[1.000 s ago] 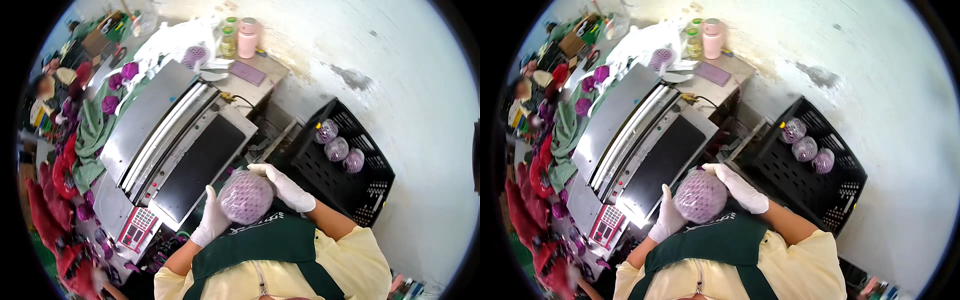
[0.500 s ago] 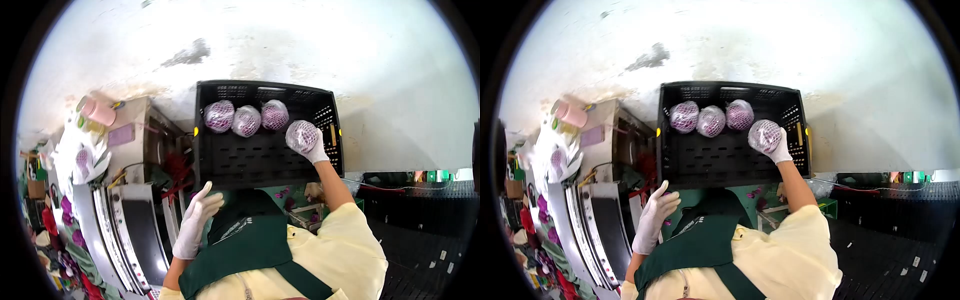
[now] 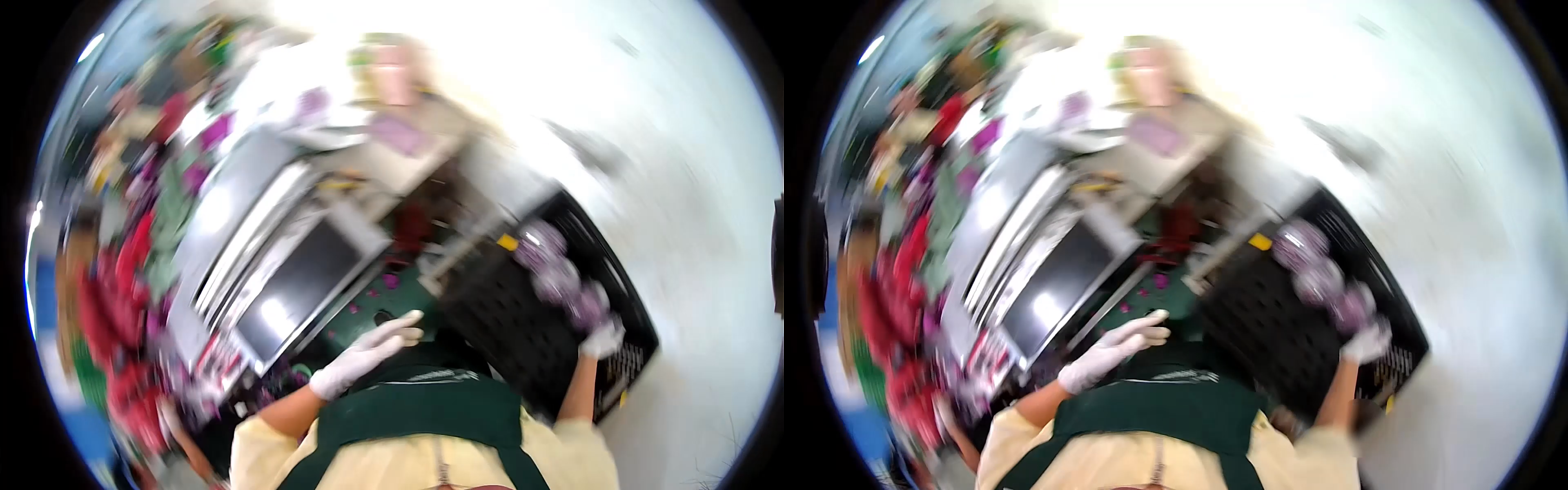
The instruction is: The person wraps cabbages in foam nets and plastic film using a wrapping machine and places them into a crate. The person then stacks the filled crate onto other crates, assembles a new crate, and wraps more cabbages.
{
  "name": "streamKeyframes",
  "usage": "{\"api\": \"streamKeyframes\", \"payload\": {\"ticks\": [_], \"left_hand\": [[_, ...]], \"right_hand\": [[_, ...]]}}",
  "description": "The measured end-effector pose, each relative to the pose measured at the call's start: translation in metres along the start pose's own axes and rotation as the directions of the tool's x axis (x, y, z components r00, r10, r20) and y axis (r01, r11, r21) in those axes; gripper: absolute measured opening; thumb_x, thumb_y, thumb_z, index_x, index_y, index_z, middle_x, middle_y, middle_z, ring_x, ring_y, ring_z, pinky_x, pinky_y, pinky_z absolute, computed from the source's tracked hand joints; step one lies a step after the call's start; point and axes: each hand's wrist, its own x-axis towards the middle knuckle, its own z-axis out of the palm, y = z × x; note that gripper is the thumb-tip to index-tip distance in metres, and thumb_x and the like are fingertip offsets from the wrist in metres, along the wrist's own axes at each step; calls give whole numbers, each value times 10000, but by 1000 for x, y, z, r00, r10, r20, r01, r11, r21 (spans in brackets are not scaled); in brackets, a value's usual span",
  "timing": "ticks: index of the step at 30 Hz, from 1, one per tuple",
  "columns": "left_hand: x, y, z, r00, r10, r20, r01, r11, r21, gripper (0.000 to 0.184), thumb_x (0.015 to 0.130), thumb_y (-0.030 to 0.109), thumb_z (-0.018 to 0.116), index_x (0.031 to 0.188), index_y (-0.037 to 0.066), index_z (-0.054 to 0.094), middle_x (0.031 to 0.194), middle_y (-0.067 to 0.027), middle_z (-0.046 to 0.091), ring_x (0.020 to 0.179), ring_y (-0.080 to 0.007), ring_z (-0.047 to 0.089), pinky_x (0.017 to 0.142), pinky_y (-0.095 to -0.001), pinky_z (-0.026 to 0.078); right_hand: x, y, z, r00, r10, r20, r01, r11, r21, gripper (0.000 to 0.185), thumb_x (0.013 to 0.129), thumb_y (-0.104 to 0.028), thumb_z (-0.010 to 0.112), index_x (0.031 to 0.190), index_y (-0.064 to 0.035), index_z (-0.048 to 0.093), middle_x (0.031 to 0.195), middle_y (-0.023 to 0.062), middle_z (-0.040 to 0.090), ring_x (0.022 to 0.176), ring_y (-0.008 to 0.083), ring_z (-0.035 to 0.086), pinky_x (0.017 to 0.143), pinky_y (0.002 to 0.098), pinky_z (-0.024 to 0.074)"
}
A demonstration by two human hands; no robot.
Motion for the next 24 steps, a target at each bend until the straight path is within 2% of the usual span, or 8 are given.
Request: {"api": "streamKeyframes", "payload": {"ticks": [3, 6, 9, 12, 16, 19, 21, 24], "left_hand": [[-52, -24, -26, 980, 143, -135, -140, 990, 31, 524, 983, 288, 485, 1447, 98, 332, 1317, -125, 507, 1211, -209, 483, 1059, -358, 330], [-89, -23, -71, 940, 244, -240, -227, 969, 96, 507, 964, 232, 532, 1429, 111, 370, 1274, -94, 539, 1175, -182, 499, 1041, -347, 358], [-127, -9, -157, 791, 397, -465, -375, 916, 145, 439, 944, 188, 570, 1368, 127, 471, 1224, -69, 580, 1127, -142, 529, 996, -294, 401], [-165, 7, -289, 543, 471, -695, -485, 852, 198, 410, 925, 191, 604, 1312, 83, 525, 1232, -74, 580, 1117, -148, 542, 983, -290, 414], [-182, -1, -491, 95, 450, -888, -278, 869, 410, 716, 829, 236, 724, 1412, 32, 361, 1305, -164, 507, 1159, -192, 515, 964, -300, 422], [-174, 18, -591, 61, 299, -952, -322, 909, 265, 1015, 739, 350, 792, 1432, -77, 186, 1371, -278, 410, 1272, -299, 436, 1033, -350, 367], [-131, -26, -720, -27, 334, -942, 59, 941, 332, 1184, 596, 477, 836, 1476, 68, 159, 1430, -342, 269, 1310, -410, 363, 1057, -417, 346], [-89, 7, -750, -14, 260, -965, 456, 861, 226, 1198, 549, 508, 840, 1485, 255, 135, 1496, -255, 184, 1344, -441, 280, 1037, -529, 338]], "right_hand": [[-80, -166, 23, 842, -499, 204, 442, 856, 269, 374, 895, -68, 490, 1261, 1, 528, 1303, 195, 499, 1244, 320, 413, 1058, 410, 302], [-180, -320, 30, 523, -791, 316, 556, 598, 578, 338, 921, -97, 487, 1243, -6, 538, 1299, 172, 483, 1216, 309, 434, 1057, 393, 303], [-258, -386, 77, 335, -789, 515, 379, 613, 693, 302, 931, -111, 484, 1210, -15, 553, 1261, 176, 504, 1231, 296, 418, 1052, 399, 309], [-315, -399, 134, 291, -441, 849, 30, 891, 452, 347, 959, -188, 457, 1215, 36, 528, 1248, 195, 516, 1206, 314, 436, 1040, 374, 322], [-352, -406, 159, 303, -493, 815, 69, 865, 497, 400, 963, -254, 401, 1105, 63, 600, 1055, 203, 630, 1018, 286, 570, 941, 342, 405], [-364, -423, 156, 351, -406, 844, 120, 913, 390, 366, 960, -245, 409, 846, 66, 567, 708, 98, 541, 670, 183, 450, 651, 344, 386], [-368, -418, 167, 390, -391, 834, 189, 920, 343, 372, 966, -238, 418, 741, 48, 496, 636, 36, 430, 627, 129, 381, 588, 333, 350], [-379, -438, 165, 428, -379, 820, 255, 922, 292, 377, 966, -220, 382, 706, 46, 439, 594, 50, 402, 589, 142, 344, 556, 358, 314]]}}
